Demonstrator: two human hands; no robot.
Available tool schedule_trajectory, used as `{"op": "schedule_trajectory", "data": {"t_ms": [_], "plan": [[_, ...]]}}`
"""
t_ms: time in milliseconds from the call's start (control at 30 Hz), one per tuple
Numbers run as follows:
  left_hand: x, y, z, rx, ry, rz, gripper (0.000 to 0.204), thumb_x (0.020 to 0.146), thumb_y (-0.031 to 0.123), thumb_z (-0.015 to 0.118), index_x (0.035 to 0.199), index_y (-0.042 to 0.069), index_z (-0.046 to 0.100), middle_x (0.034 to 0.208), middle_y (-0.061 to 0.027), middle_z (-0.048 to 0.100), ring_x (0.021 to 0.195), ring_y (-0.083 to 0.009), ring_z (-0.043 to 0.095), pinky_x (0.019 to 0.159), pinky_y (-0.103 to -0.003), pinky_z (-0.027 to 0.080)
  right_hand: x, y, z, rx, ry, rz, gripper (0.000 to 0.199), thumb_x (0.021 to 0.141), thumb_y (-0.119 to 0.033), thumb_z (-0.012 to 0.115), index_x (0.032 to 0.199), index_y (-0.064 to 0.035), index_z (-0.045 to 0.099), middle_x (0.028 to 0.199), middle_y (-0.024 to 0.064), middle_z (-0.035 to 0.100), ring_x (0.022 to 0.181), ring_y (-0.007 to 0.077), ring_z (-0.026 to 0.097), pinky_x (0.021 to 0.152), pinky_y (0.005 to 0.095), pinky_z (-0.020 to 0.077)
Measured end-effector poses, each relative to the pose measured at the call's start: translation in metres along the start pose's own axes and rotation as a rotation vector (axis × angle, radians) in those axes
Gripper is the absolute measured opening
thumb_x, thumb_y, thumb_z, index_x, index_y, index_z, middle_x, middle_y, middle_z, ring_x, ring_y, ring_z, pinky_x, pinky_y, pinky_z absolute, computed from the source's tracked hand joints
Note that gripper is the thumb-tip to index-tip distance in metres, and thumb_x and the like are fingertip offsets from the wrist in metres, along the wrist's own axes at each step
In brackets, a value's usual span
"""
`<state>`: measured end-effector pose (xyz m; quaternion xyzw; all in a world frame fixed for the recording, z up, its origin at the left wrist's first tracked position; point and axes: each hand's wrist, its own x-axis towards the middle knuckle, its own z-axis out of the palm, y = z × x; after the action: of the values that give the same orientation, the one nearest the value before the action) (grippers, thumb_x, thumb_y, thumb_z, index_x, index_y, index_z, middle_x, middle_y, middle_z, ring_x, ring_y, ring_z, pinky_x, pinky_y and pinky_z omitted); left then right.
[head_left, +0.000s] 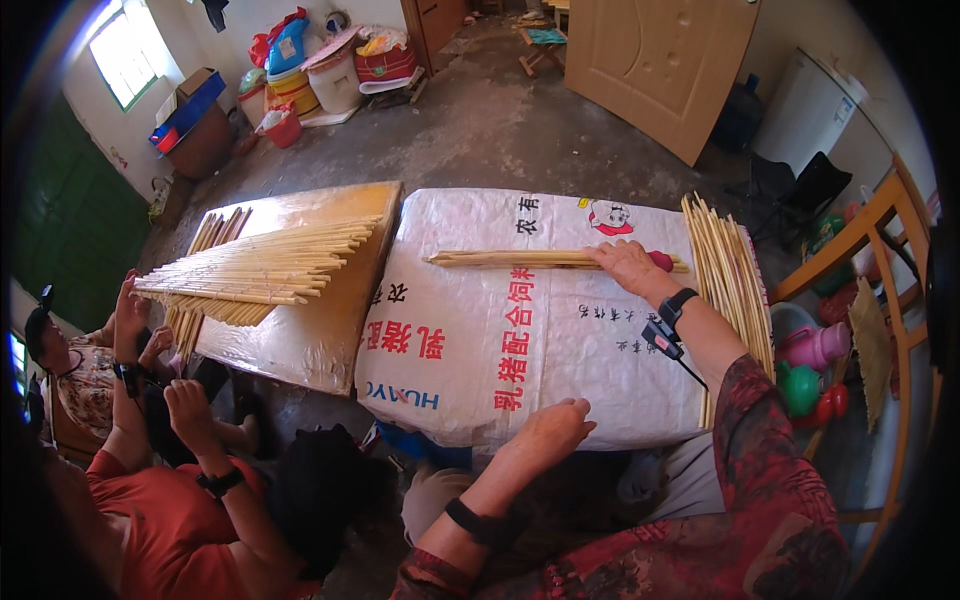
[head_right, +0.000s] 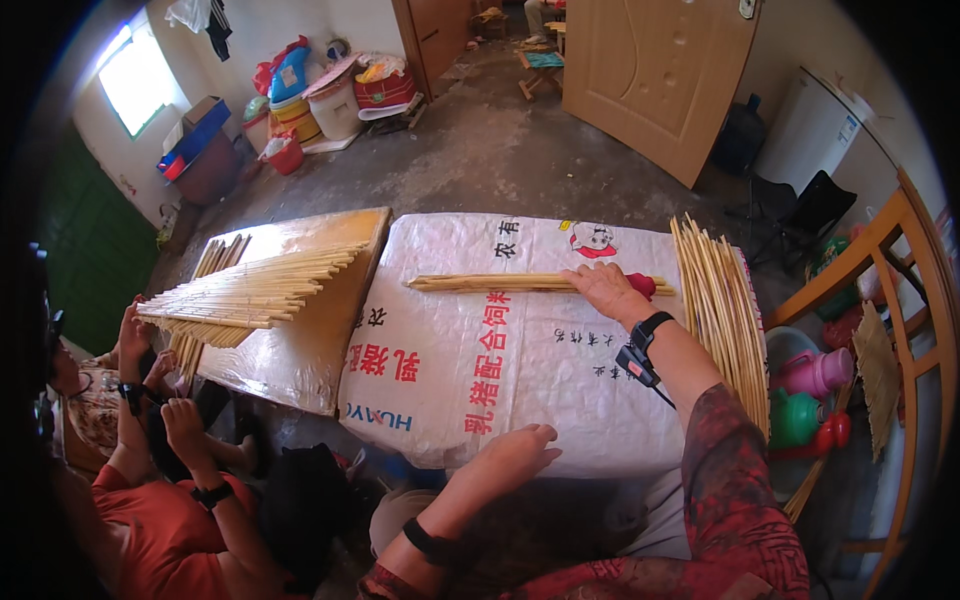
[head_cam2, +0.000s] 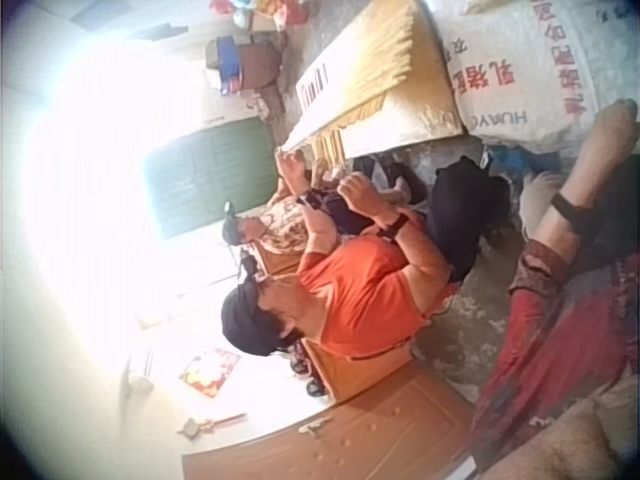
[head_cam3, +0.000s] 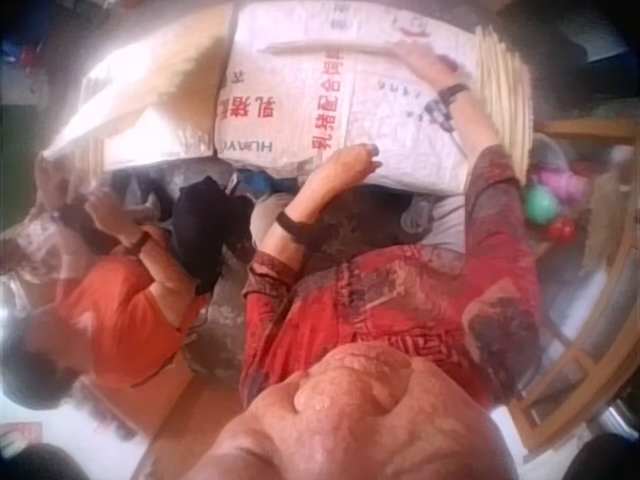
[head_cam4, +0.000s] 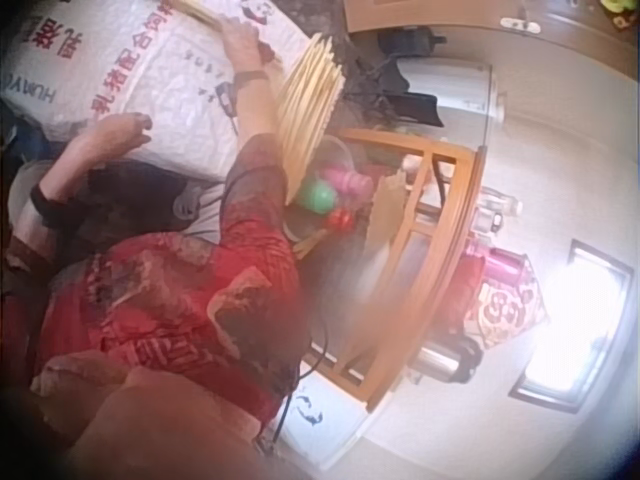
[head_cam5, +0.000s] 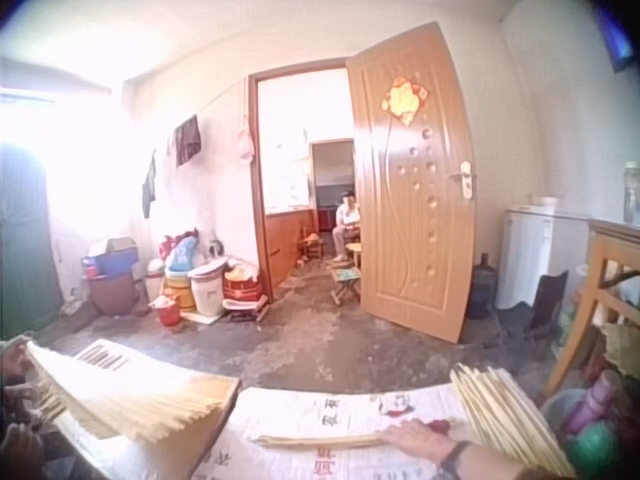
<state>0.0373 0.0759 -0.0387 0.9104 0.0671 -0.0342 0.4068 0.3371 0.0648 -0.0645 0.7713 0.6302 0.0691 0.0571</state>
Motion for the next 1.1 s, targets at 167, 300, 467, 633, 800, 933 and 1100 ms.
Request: {"op": "schedule_trajectory", "data": {"t_ms": [167,300,467,633,800,933,1100], "plan": [[0.0,0.003,0.0,0.02,0.011,-0.01,0.023,0.08,0.022,0.05,0.083,-0.002,0.048,0.082,-0.0223,0.054,0.077,-0.0392,0.053,0.067,-0.044,0.043,0.001,-0.007,0.008,0.067,-0.01,0.05,0.033,0.081,-0.007,0.037,0.113,-0.0075,0.044,0.094,0.0113,0.053,0.084,0.0259,0.055,0.071,0.0366,0.044],[0.001,0.004,-0.001,0.031,0.006,-0.001,0.024,0.08,0.022,0.05,0.083,-0.002,0.048,0.082,-0.0222,0.054,0.076,-0.0392,0.054,0.067,-0.044,0.043,0.006,-0.01,0.005,0.099,-0.06,0.082,0.027,0.081,-0.008,0.037,0.107,-0.004,0.044,0.092,0.0148,0.052,0.083,0.0289,0.055,0.07,0.0389,0.0442],[0.004,0.008,-0.006,0.072,-0.049,-0.074,0.026,0.082,0.022,0.048,0.092,-0.001,0.049,0.085,-0.0222,0.055,0.08,-0.0383,0.054,0.069,-0.044,0.043,0.01,-0.012,0.005,0.192,-0.13,0.239,0.032,0.076,-0.015,0.053,0.106,-0.0088,0.042,0.093,0.0138,0.05,0.087,0.0303,0.053,0.073,0.0396,0.0427],[0.004,0.003,-0.003,0.061,-0.005,-0.056,0.025,0.081,0.023,0.049,0.088,-0.001,0.049,0.085,-0.0215,0.055,0.079,-0.0382,0.054,0.068,-0.044,0.043,0.001,-0.014,-0.016,0.293,0.069,0.227,0.027,0.074,-0.018,0.058,0.095,-0.0083,0.045,0.091,0.0123,0.049,0.081,0.0305,0.054,0.07,0.0408,0.0435],[0.006,0.006,-0.004,0.052,0.01,-0.054,0.026,0.081,0.025,0.05,0.083,-0.001,0.049,0.084,-0.0213,0.055,0.079,-0.0387,0.054,0.068,-0.044,0.043,-0.015,-0.012,-0.022,0.291,0.013,0.139,0.02,0.074,-0.014,0.054,0.091,-0.0074,0.049,0.092,0.0129,0.05,0.081,0.0314,0.054,0.069,0.0413,0.0437],[0.006,0.004,-0.003,0.034,0.01,-0.048,0.026,0.081,0.024,0.05,0.084,-0.001,0.049,0.085,-0.022,0.055,0.08,-0.0393,0.053,0.069,-0.045,0.043,-0.025,-0.011,-0.013,0.328,-0.009,0.18,0.013,0.074,-0.008,0.048,0.087,-0.0064,0.051,0.093,0.0134,0.051,0.083,0.0328,0.054,0.069,0.0419,0.0433],[0.006,0.007,-0.007,0.045,0.007,-0.066,0.026,0.081,0.024,0.05,0.084,-0.002,0.049,0.085,-0.0218,0.055,0.08,-0.0392,0.053,0.069,-0.044,0.043,-0.024,-0.011,-0.005,0.31,0.035,0.237,0.015,0.074,-0.007,0.047,0.088,-0.007,0.051,0.093,0.0152,0.052,0.084,0.033,0.054,0.07,0.0422,0.0433]]}}
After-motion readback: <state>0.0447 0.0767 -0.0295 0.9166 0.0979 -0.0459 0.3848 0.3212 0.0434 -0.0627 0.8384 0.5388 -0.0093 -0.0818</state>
